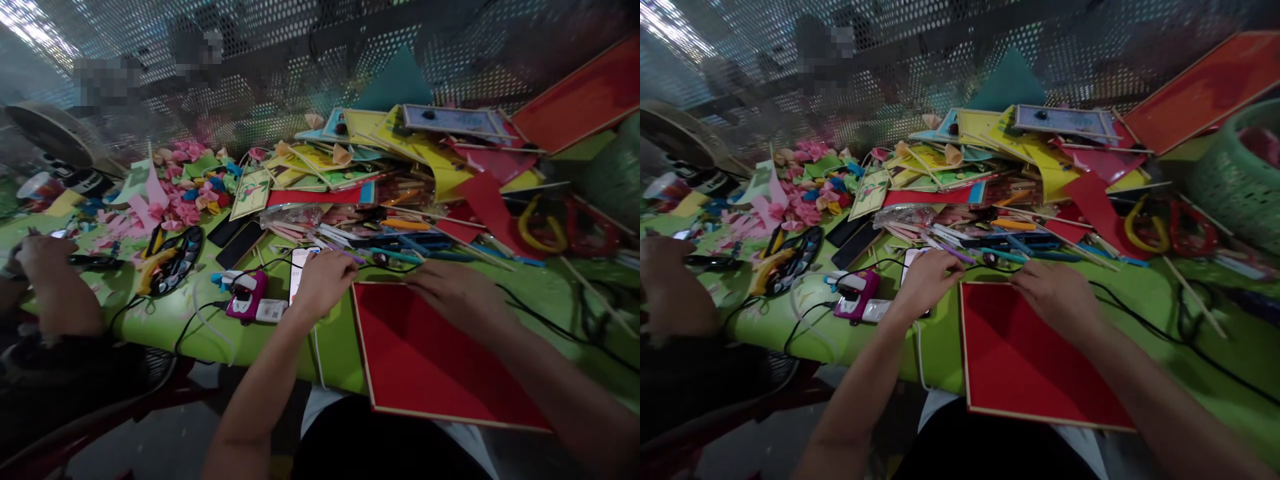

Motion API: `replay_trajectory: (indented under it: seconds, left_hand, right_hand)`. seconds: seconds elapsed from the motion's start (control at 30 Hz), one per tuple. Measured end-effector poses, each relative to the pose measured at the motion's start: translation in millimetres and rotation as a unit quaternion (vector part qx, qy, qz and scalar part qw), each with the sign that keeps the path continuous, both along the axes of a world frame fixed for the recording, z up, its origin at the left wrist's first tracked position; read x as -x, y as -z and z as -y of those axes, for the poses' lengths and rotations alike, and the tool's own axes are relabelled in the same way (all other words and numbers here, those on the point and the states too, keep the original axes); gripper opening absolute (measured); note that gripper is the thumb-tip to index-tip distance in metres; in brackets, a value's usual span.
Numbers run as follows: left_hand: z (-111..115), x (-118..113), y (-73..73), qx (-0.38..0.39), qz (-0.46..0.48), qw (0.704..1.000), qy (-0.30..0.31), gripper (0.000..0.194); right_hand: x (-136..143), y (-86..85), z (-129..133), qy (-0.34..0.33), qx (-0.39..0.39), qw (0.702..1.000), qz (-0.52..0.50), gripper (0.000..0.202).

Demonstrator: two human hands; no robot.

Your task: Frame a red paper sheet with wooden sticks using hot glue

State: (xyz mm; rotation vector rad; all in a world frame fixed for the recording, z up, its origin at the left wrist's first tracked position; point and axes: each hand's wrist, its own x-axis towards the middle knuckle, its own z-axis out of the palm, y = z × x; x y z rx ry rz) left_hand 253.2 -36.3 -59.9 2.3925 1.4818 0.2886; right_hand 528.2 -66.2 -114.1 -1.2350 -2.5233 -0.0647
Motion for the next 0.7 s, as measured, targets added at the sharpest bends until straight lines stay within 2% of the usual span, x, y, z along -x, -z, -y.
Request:
replay_trajectory:
  seconds: [0.27,0.57,0.7]
  left_hand:
    - [0,0,4.3,0.002,-0.006,1.000,0.008,0.011]
    - [1,-6,8.0,0.015,-0.024,0.999,0.042,0.010]
    - [2,-10,13.4,-0.002,-0.044,0.997,0.056,0.009]
  right_hand:
    - [13,-4.6,5,0.004,-0.079,0.995,0.055,0.030]
    - [16,2.6,5,0.008,-0.066,0.996,0.058,0.030]
    - [14,-2.2,4,0.016,-0.035,0.999,0.037,0.031]
